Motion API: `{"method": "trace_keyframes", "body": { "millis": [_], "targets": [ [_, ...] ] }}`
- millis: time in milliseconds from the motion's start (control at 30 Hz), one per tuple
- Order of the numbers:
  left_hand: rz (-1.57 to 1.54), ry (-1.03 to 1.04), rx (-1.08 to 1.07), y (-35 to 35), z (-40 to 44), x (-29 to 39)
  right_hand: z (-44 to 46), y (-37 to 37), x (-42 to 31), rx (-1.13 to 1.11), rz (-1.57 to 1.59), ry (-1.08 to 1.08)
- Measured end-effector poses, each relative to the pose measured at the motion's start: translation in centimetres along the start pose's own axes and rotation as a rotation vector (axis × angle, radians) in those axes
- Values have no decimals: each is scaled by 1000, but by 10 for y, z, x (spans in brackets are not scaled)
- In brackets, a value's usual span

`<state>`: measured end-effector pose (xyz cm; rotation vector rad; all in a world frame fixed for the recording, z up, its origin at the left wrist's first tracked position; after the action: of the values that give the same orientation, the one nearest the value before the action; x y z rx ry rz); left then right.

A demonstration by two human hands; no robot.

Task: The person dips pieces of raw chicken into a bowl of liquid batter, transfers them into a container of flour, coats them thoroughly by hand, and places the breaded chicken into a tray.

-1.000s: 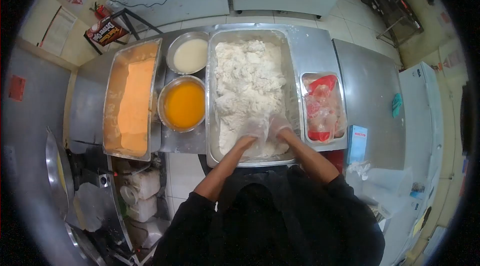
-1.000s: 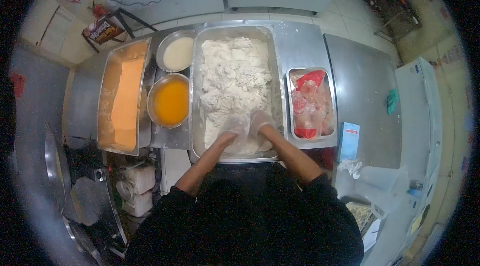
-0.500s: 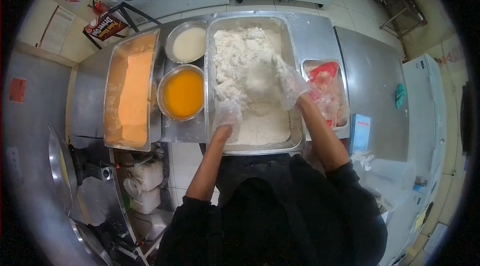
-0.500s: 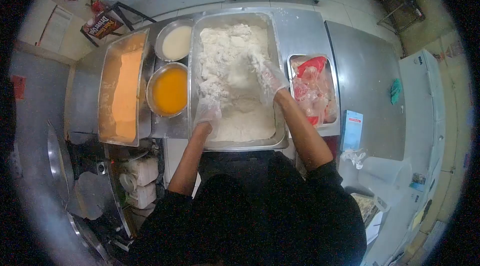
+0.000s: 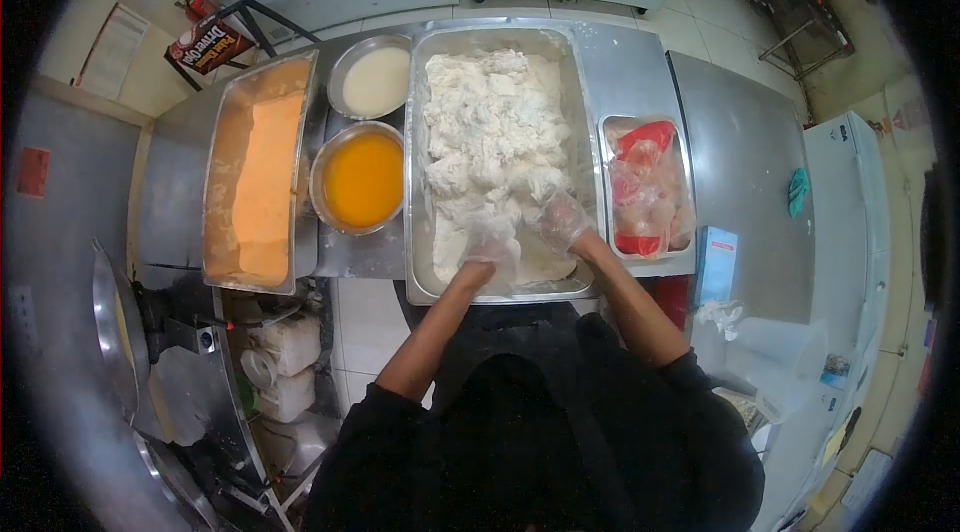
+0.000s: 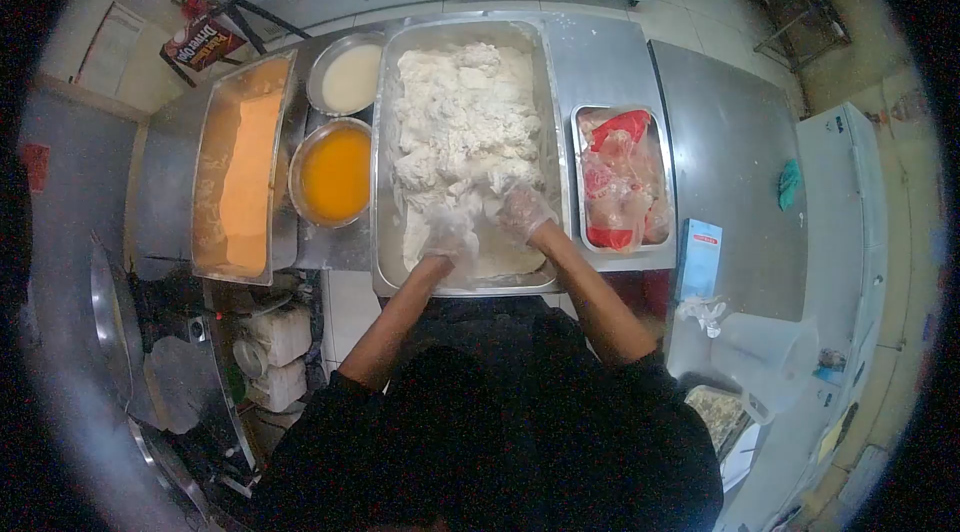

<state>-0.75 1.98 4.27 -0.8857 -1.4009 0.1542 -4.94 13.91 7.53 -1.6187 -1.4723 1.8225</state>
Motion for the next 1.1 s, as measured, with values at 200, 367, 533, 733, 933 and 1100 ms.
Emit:
{"method": "trace_keyframes", "body": {
  "millis": [200, 367, 533, 733, 933, 1100],
  "targets": [
    [-464, 69, 33, 15, 24, 0, 0, 0, -15, 220, 169, -65],
    [-612, -98, 155, -57, 35, -10, 3, -13, -29, 295, 968, -317],
    [-2001, 114, -105, -72, 28, 38, 14, -14, -29, -27, -770, -230],
    [-587, 125, 90, -30, 44, -2, -28, -90, -16, -20, 466, 122],
    [-289, 273, -156, 1, 92, 165, -73, -107, 74, 500, 136, 353],
    [-975, -206, -473, 117, 179, 181, -103, -84, 139, 582, 215, 382]
  ]
}}
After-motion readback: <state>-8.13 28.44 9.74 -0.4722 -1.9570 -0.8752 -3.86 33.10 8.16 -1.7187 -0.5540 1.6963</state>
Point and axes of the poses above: each hand's wrist, its own z-axis towards the middle knuckle, its own y-axis out of the palm, x = y × z, the point moved 8 cm from there along z, towards the middle knuckle, and after that the axes turned 9 degrees about -x, right-handed, at the moved point
